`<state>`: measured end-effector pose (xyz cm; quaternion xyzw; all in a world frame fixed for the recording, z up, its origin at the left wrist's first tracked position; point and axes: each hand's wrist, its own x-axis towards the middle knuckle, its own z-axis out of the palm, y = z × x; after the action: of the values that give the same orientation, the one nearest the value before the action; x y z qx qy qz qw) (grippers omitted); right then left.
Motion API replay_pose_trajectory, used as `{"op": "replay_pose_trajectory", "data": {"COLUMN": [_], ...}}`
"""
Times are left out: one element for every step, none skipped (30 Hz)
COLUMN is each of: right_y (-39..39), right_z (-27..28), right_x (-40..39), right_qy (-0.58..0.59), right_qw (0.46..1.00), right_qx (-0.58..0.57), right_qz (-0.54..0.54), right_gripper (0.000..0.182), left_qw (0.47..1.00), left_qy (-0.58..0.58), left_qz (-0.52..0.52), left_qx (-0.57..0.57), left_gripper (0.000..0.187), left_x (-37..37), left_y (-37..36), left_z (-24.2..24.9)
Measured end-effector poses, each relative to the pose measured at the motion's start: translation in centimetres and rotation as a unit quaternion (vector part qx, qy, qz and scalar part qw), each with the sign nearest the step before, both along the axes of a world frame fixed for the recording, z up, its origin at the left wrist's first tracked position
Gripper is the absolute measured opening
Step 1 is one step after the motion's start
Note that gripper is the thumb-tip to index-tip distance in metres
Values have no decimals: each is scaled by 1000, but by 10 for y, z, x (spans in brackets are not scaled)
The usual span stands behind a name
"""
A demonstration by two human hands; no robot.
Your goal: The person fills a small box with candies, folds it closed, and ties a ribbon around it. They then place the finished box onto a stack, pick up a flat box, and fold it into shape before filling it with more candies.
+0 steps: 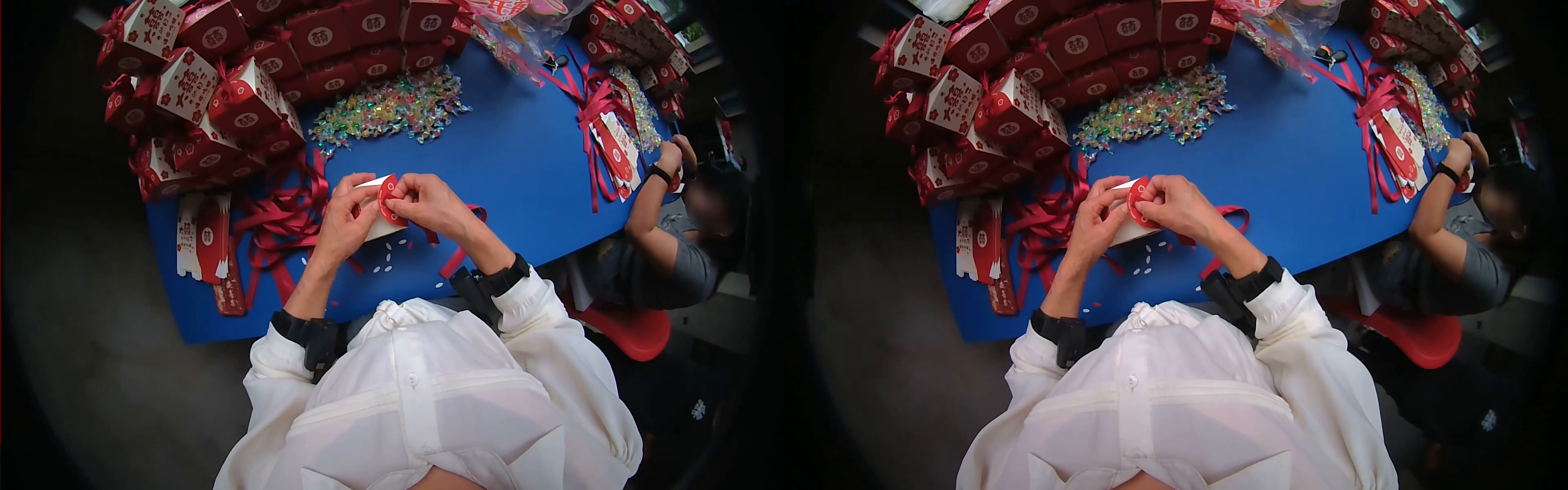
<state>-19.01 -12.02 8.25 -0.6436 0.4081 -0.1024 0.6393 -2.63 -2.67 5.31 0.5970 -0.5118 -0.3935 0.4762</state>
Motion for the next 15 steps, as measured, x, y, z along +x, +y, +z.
{"op": "replay_pose_trajectory", "data": {"right_y": [-1, -1, -2, -4, -5, -6, -6, -7, -8, -9, -10, -10, -10, -10, -10], "right_z": [2, -1, -5, -6, -5, -2, -1, -2, -4, -5, -4, -3, -2, 0, 2], "right_x": [1, 1, 1, 2, 2, 2, 2, 1, 1, 1, 1, 2, 2, 3, 4], "right_qy": [6, 7, -16, -39, -39, -43, -47, -47, -43, -40, -41, -38, -34, -34, -20], "right_qw": [1000, 1000, 1000, 998, 998, 997, 996, 996, 996, 995, 995, 995, 996, 996, 998], "right_qx": [11, 11, 25, 40, 39, 55, 72, 73, 77, 81, 80, 76, 71, 71, 53], "right_qz": [4, 6, 6, 5, 5, 8, 11, 10, 26, 42, 41, 44, 47, 45, 37], "right_gripper": [17, 17, 17, 17, 17, 17, 18, 18, 17, 15, 15, 16, 17, 17, 19], "left_qw": [1000, 1000, 1000, 1000, 1000, 999, 1000, 1000, 1000, 999, 999, 999, 999, 999, 999], "left_qy": [11, 22, 22, 20, 18, 18, 3, -12, -12, -8, -4, -5, -12, -18, -19], "left_qz": [-3, -6, -5, -11, -17, -18, -20, -22, -23, -25, -28, -30, -33, -35, -37], "left_qx": [8, 17, 16, 17, 19, 19, 16, 11, 11, 21, 31, 30, 25, 21, 21], "left_gripper": [25, 25, 25, 25, 25, 25, 23, 22, 22, 21, 20, 20, 19, 18, 18], "left_x": [0, 0, 1, 2, 3, 3, 3, 2, 2, 2, 3, 4, 5, 5, 5], "left_y": [0, 1, 1, 1, 1, 0, 0, 0, 0, -1, -2, -3, -3, -3, -3], "left_z": [1, 1, 0, -1, -2, -1, -1, -1, -1, -1, 0, -1, -2, -3, -3]}}
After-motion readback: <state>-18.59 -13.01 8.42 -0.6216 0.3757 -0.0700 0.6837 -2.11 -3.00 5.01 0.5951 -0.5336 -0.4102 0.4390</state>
